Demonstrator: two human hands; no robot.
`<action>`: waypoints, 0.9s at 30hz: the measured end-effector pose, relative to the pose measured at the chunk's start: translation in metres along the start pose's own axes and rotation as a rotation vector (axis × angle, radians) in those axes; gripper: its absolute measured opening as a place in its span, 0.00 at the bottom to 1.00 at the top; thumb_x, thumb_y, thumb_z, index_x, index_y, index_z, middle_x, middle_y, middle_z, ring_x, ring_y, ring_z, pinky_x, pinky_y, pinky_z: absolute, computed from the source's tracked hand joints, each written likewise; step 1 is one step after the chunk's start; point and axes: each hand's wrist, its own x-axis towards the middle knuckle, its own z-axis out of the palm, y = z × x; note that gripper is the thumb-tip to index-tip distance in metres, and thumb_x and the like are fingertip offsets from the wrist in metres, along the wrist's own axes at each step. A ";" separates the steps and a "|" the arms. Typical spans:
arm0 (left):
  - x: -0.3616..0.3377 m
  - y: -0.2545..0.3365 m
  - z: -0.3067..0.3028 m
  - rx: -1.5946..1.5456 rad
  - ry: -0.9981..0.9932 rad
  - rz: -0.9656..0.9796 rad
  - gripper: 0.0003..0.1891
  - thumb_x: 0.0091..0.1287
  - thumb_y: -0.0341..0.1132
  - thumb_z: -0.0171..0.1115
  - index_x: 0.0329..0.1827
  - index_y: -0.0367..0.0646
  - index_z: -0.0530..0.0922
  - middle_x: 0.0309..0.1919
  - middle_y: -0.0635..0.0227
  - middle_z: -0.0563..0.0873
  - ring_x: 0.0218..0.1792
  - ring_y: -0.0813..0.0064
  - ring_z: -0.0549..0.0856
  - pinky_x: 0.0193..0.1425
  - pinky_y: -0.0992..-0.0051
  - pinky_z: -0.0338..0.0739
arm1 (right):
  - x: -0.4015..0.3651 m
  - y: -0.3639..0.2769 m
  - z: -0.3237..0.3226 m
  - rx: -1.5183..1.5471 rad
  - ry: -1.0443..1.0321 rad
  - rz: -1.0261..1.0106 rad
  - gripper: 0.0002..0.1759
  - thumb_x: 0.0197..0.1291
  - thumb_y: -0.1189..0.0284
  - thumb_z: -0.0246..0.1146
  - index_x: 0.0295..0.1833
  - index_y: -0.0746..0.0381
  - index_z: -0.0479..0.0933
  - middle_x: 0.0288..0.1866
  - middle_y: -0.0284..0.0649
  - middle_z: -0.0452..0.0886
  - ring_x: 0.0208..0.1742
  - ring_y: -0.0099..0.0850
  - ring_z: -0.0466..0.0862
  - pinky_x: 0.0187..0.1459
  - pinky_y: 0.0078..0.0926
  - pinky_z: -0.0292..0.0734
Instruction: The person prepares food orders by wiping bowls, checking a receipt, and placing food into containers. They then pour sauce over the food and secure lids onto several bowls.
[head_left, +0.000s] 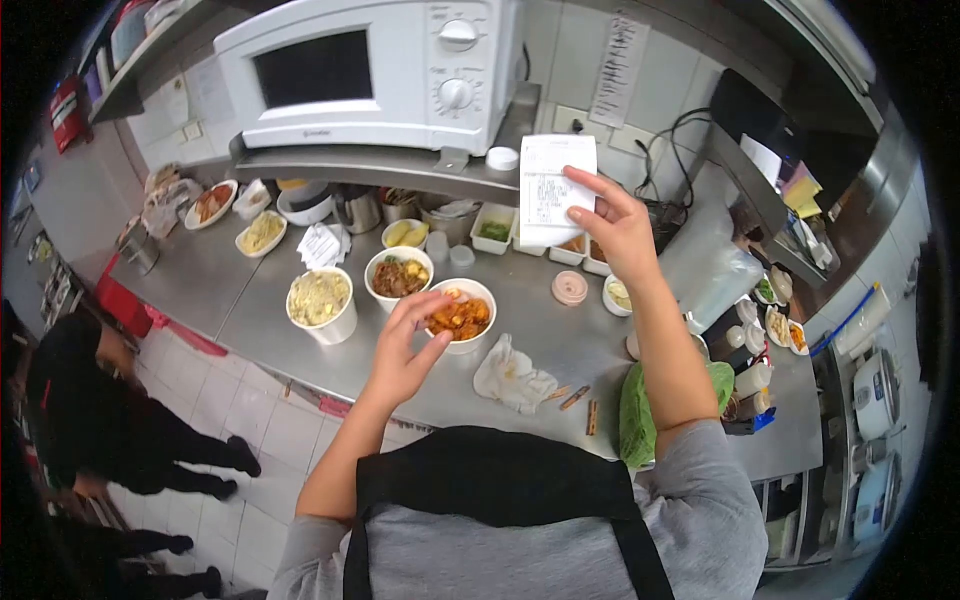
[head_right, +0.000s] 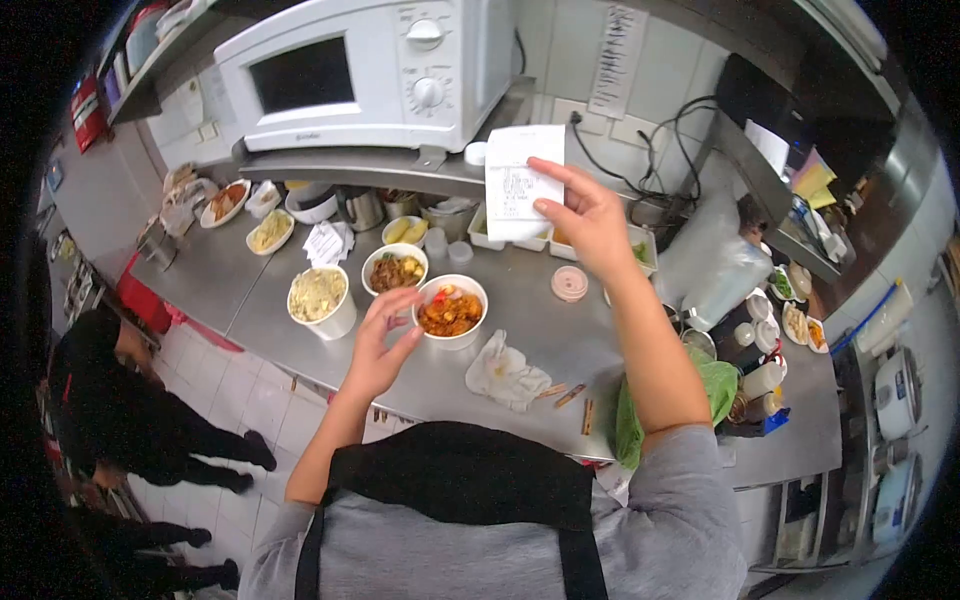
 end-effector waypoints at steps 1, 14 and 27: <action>0.000 0.002 0.001 -0.131 0.053 -0.052 0.21 0.58 0.28 0.61 0.57 0.45 0.73 0.56 0.61 0.73 0.57 0.68 0.73 0.56 0.72 0.70 | -0.009 -0.002 0.014 0.009 0.011 0.105 0.24 0.54 0.87 0.58 0.59 0.66 0.71 0.54 0.38 0.74 0.52 0.24 0.76 0.53 0.19 0.72; 0.096 -0.141 -0.192 -0.049 0.604 -0.216 0.12 0.56 0.19 0.59 0.42 0.38 0.79 0.32 0.71 0.82 0.26 0.88 0.75 0.28 0.84 0.71 | -0.161 0.122 0.090 -1.007 -0.309 0.260 0.28 0.34 0.78 0.70 0.48 0.54 0.77 0.46 0.44 0.75 0.45 0.43 0.77 0.48 0.37 0.73; 0.146 -0.276 -0.253 -0.243 0.185 -0.261 0.41 0.45 0.14 0.59 0.68 0.43 0.62 0.56 0.80 0.72 0.27 0.89 0.64 0.36 0.88 0.67 | -0.165 0.160 0.091 -0.751 -0.102 0.529 0.18 0.41 0.84 0.56 0.40 0.60 0.79 0.40 0.46 0.79 0.43 0.44 0.79 0.47 0.32 0.74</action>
